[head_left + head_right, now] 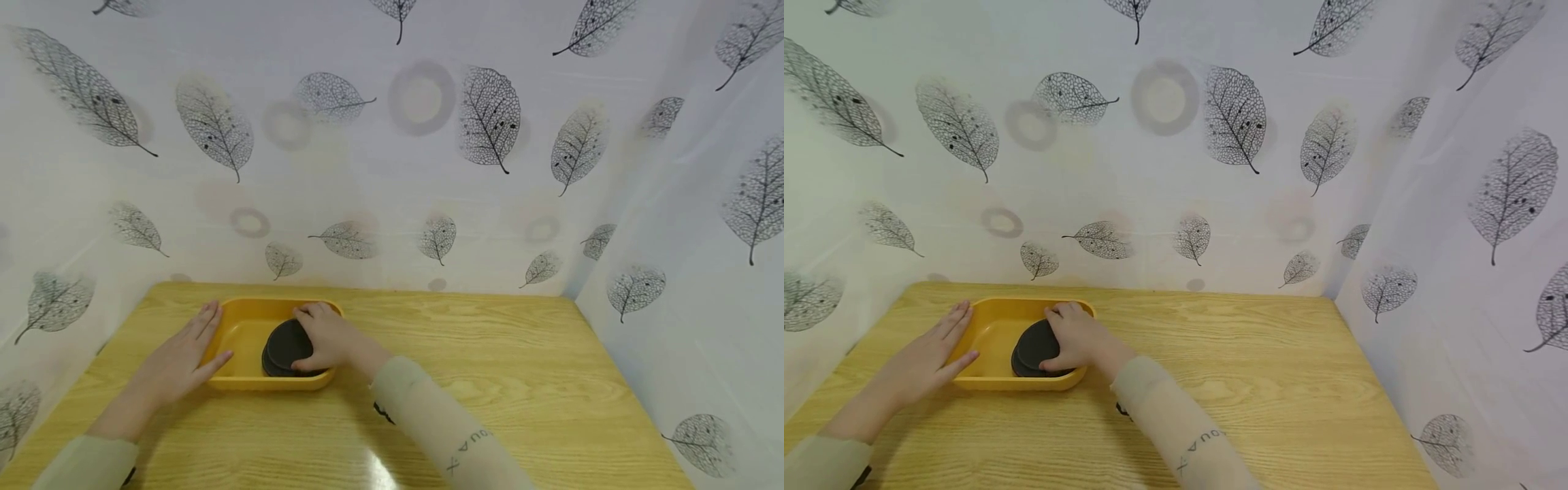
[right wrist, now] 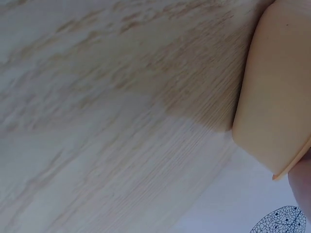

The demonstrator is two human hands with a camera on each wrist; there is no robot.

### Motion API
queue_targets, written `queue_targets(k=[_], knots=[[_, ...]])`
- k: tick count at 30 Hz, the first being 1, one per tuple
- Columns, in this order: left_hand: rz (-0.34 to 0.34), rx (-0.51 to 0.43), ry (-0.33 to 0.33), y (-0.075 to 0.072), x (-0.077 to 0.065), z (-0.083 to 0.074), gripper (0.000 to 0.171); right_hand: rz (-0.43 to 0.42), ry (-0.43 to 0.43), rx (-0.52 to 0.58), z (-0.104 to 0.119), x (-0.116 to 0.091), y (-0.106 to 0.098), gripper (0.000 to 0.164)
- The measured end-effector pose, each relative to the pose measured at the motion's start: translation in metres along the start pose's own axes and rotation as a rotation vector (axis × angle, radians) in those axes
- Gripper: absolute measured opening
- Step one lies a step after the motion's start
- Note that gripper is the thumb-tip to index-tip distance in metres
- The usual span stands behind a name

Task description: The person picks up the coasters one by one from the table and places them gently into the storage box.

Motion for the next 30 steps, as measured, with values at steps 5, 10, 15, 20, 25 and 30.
queue_targets(k=[5, 10, 15, 20, 25, 30], knots=[[0.018, 0.009, -0.007, 0.001, 0.001, 0.001, 0.086, -0.034, -0.018, 0.055, -0.005, -0.007, -0.008, 0.099], [0.036, 0.025, -0.002, 0.0, 0.002, 0.0, 0.086, -0.023, -0.004, 0.115, -0.018, -0.019, -0.017, 0.098], [0.061, 0.033, -0.002, -0.001, 0.005, -0.003, 0.088, -0.043, 0.029, 0.161, -0.042, -0.036, -0.024, 0.099], [0.081, 0.03, -0.016, -0.001, 0.009, -0.006, 0.089, -0.085, 0.07, 0.257, -0.072, -0.061, -0.029, 0.1], [0.091, 0.046, -0.026, -0.005, 0.011, -0.012, 0.091, -0.15, 0.119, 0.273, -0.101, -0.093, -0.035, 0.1], [0.057, 0.066, -0.006, -0.014, 0.017, -0.029, 0.092, -0.224, 0.187, 0.215, -0.128, -0.13, -0.041, 0.096]])
Point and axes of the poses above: each hand's wrist, its own x-axis towards the middle knuckle, its own y-axis out of the palm, z = x × y, the point moved 5 cm from there along x, towards the middle knuckle, and after that the axes turned 9 degrees about y, right-handed, at the moved point
